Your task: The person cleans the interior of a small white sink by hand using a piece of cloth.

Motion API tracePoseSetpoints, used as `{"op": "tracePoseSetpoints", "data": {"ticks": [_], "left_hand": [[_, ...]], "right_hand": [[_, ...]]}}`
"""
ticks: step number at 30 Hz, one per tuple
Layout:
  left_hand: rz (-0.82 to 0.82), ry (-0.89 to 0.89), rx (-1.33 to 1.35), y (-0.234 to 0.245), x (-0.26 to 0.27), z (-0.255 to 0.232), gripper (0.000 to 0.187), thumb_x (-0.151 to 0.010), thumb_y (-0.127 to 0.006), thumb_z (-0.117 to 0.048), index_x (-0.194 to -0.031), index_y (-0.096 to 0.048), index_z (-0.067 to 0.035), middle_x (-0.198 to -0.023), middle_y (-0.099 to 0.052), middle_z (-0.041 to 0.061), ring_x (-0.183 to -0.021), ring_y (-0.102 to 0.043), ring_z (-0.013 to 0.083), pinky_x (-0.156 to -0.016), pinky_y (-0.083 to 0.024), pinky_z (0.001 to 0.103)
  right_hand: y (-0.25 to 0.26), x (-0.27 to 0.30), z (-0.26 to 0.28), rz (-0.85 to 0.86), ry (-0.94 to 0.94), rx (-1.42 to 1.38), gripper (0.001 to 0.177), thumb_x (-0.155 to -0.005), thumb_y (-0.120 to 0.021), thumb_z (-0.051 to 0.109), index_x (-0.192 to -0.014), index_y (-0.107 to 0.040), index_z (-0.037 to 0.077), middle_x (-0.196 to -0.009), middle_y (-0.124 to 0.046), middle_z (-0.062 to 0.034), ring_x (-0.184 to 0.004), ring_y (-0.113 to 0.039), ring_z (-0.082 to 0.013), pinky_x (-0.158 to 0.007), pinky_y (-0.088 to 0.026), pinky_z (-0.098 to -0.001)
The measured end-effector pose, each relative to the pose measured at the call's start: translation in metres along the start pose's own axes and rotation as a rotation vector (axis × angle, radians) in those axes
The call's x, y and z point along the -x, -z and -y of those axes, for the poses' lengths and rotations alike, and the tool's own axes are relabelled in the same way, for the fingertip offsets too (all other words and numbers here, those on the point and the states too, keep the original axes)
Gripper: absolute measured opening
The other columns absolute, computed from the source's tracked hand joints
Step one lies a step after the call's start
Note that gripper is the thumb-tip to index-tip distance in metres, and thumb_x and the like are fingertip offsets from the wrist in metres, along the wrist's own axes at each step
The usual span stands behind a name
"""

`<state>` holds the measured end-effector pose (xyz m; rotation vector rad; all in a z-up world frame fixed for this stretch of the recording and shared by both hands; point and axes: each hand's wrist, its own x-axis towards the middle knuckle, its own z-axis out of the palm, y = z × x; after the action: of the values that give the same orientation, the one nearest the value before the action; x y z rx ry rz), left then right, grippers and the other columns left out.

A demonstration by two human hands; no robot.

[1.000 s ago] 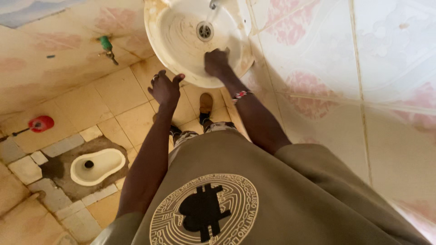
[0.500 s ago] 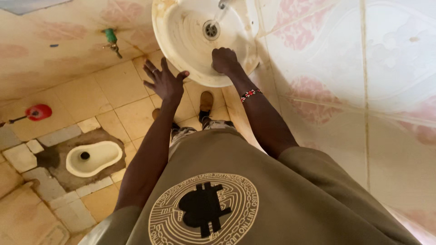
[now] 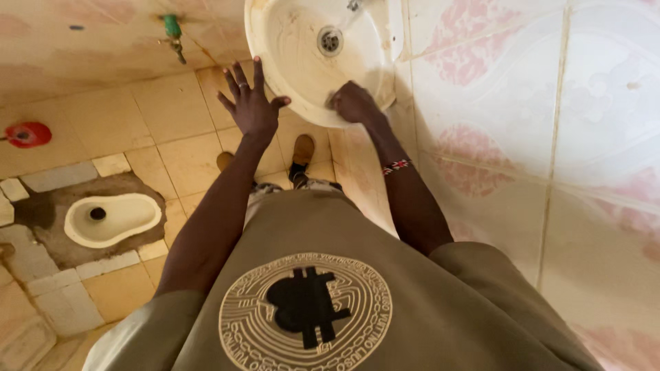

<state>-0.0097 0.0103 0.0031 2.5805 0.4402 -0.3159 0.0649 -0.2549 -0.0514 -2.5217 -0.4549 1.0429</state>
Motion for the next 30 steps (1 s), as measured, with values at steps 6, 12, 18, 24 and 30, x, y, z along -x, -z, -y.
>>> {"op": "tracePoseSetpoints", "data": {"ticks": [6,12,18,24,30], "left_hand": [[0.059,0.017,0.028,-0.002,-0.003,0.005,0.113,-0.084,-0.075,-0.069,-0.167,-0.005,-0.036,-0.171,-0.016,0.023,-0.159,-0.005,0.0411,-0.121,-0.004,0.073],[0.132,0.011,0.053,0.001,-0.006,0.006,0.114,-0.085,-0.076,-0.067,-0.165,0.0,-0.036,-0.17,-0.017,0.022,-0.158,-0.006,0.0394,-0.12,-0.006,0.071],[0.103,-0.017,0.052,0.001,-0.014,0.0,0.118,-0.082,-0.08,-0.06,-0.163,0.0,-0.032,-0.17,-0.016,0.023,-0.157,-0.007,0.0397,-0.118,-0.01,0.071],[0.106,0.03,0.078,0.0,-0.006,0.002,0.118,-0.082,-0.082,-0.064,-0.164,-0.002,-0.036,-0.167,-0.022,0.027,-0.156,-0.016,0.0426,-0.117,-0.017,0.071],[0.102,0.071,0.014,-0.007,-0.011,-0.001,0.12,-0.08,-0.082,-0.062,-0.163,0.001,-0.037,-0.162,-0.03,0.028,-0.152,-0.023,0.0428,-0.114,-0.021,0.071]], "right_hand": [[-0.025,-0.034,0.041,-0.131,0.244,-0.001,0.022,-0.091,-0.067,0.011,-0.111,-0.07,0.002,-0.09,-0.073,-0.0177,-0.085,-0.073,-0.0321,-0.093,-0.056,-0.0464],[-0.002,0.008,0.092,-0.269,-0.046,-0.021,0.038,-0.078,-0.078,0.012,-0.115,-0.07,0.003,-0.123,-0.058,-0.0261,-0.105,-0.065,-0.0406,-0.091,-0.055,-0.048],[-0.006,0.031,0.027,-0.313,-0.301,0.167,0.027,-0.091,-0.072,0.023,-0.114,-0.072,0.008,-0.127,-0.06,-0.0239,-0.114,-0.064,-0.0403,-0.091,-0.056,-0.0493],[-0.024,-0.032,0.052,-0.444,0.219,-0.186,0.043,-0.07,-0.083,0.017,-0.11,-0.074,0.005,-0.099,-0.071,-0.0228,-0.093,-0.068,-0.0394,-0.083,-0.056,-0.0461],[0.014,-0.021,0.031,-0.076,-0.129,0.031,0.019,-0.087,-0.075,0.026,-0.096,-0.079,0.009,-0.1,-0.076,-0.0178,-0.094,-0.073,-0.0344,-0.087,-0.057,-0.0457]]}}
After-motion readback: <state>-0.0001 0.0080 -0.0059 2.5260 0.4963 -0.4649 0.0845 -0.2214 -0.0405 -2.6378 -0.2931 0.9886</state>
